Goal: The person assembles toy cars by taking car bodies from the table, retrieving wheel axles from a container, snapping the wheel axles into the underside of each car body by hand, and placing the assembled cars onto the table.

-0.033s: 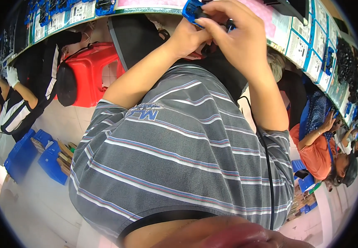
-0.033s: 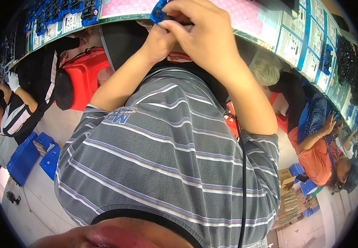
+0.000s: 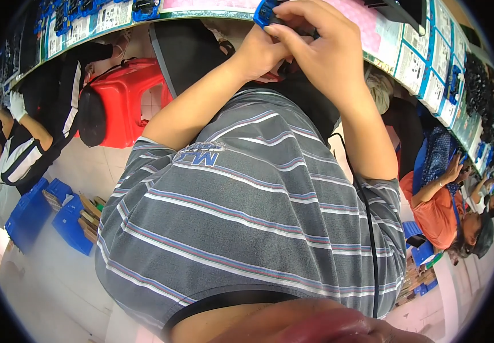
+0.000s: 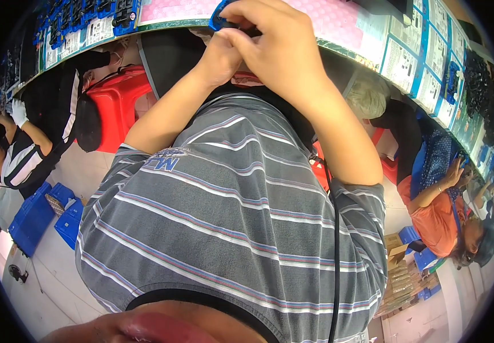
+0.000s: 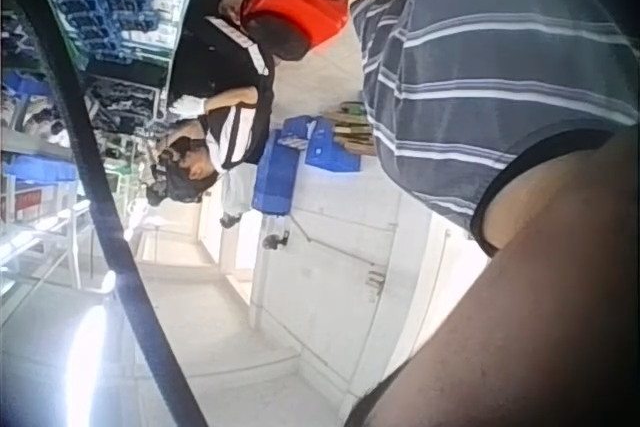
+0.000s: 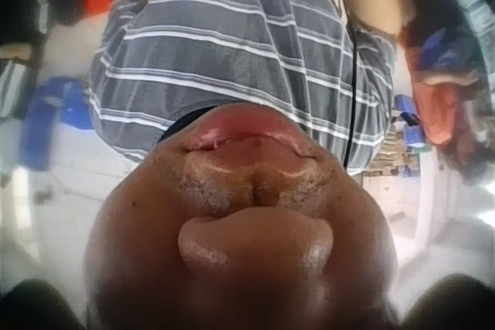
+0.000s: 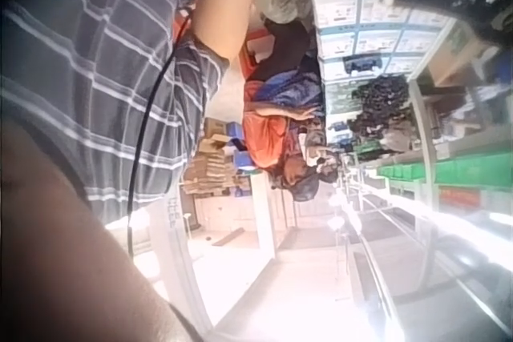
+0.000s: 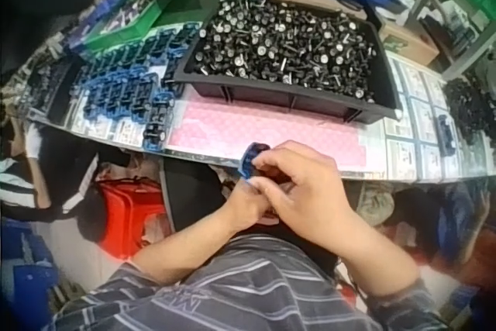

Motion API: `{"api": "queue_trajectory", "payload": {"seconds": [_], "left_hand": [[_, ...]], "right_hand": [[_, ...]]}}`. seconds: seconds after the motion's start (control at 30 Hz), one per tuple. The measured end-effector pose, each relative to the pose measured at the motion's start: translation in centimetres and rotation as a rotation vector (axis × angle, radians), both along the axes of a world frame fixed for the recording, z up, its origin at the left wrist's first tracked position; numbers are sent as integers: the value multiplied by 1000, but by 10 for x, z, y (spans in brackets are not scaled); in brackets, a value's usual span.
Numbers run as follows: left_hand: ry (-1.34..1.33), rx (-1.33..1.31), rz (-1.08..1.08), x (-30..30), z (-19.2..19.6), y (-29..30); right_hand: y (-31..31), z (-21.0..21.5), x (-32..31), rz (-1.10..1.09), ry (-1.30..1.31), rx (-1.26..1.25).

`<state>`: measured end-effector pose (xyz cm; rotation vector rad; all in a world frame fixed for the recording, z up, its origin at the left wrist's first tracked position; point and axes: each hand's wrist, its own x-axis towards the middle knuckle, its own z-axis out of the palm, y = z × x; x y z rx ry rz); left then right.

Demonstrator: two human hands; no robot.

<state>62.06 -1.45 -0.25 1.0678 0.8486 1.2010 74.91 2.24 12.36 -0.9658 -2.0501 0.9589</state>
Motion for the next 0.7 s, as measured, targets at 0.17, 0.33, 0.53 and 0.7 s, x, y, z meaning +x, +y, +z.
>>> {"api": "queue_trajectory", "payload": {"seconds": [0.17, 0.33, 0.53, 0.7], "left_hand": [[-38, -55, -32, -6, 7, -6], [-47, -48, 7, -8, -4, -11], [44, 41, 62, -5, -1, -13], [136, -9, 8, -9, 5, -13]], "right_hand": [[3, 1, -3, 7, -65, 251], [11, -13, -8, 81, -68, 109], [14, -53, -10, 192, 661, 331], [3, -21, 1, 29, -39, 131]]}}
